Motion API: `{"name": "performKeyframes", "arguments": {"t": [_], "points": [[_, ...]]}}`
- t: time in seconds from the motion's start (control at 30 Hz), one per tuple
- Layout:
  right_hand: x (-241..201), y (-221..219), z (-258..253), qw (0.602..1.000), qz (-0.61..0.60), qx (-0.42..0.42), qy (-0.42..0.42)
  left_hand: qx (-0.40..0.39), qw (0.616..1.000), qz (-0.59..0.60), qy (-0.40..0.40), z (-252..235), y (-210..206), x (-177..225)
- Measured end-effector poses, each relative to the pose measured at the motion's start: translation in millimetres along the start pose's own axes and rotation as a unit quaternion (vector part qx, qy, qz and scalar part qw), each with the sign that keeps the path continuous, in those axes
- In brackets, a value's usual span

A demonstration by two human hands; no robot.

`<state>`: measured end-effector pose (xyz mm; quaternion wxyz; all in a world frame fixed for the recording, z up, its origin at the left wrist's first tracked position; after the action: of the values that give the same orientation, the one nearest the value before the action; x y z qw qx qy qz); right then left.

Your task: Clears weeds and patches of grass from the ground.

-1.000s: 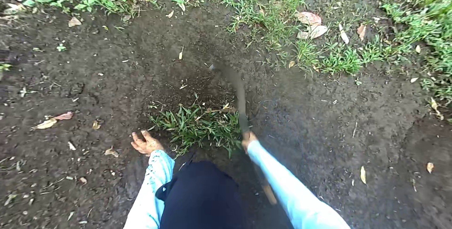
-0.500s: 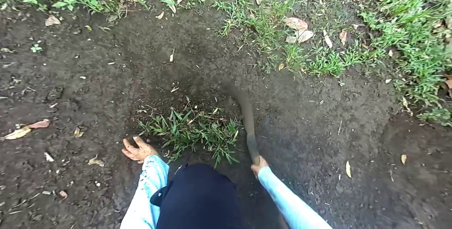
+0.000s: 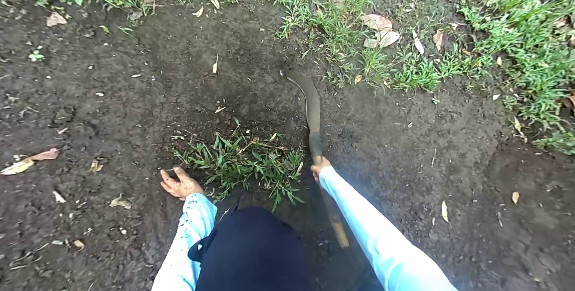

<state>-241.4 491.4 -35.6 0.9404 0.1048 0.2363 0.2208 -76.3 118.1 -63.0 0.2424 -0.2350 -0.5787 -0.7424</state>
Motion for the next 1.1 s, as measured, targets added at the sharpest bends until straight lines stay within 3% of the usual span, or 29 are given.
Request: {"name": "performKeyframes", "arguments": {"t": [0.1,0.27,0.33,0.4,0.47,0.53,0.63,0.73,0.83,0.93,1.0,1.1], "points": [[4,31,14,0.999,0.018,0.003,0.026,-0.007,1.000,-0.002,-0.002,-3,6,-5],[-77,17,-7,0.968,-0.223,0.081,0.079,-0.016,1.000,-0.002,-0.026,-4,8,-14],[-71,-1,-18,0.983,-0.147,0.078,0.072,-0.011,1.000,-0.001,-0.021,-5,8,-15],[-31,0,-9,0.999,-0.009,0.028,0.025,-0.014,1.000,-0.001,-0.009,-3,7,-11],[0,20,2,1.000,0.025,0.012,0.004,-0.019,1.000,-0.013,-0.003,0,6,-8],[2,46,14,0.999,0.029,0.013,0.013,-0.023,0.999,-0.032,-0.005,2,6,-6],[-42,48,12,0.996,-0.055,0.049,0.046,-0.025,0.999,-0.048,-0.006,5,5,-8],[-85,-1,-9,0.979,-0.178,0.067,0.074,-0.021,0.999,-0.048,0.000,1,3,-9],[-39,-36,1,0.998,0.039,-0.019,0.046,-0.021,0.998,-0.054,0.008,0,4,-9],[38,-26,29,0.986,0.150,-0.075,0.001,-0.019,0.998,-0.054,0.007,0,2,-7],[50,-9,41,0.987,0.147,-0.068,-0.008,-0.015,0.998,-0.057,0.004,1,0,-10],[4,-7,41,0.998,0.029,-0.033,0.036,-0.011,0.999,-0.033,0.009,0,1,-14]]}}
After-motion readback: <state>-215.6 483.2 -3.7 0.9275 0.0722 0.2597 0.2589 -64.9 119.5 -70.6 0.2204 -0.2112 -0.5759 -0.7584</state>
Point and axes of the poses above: each hand's wrist, its own z-axis away from the middle knuckle, its own y-axis out of the back of the hand, x = y × z, the point moved 1 cm from there along -z, towards the middle knuckle, and after that the axes turned 14 degrees about -z, right-handed, at the moved point
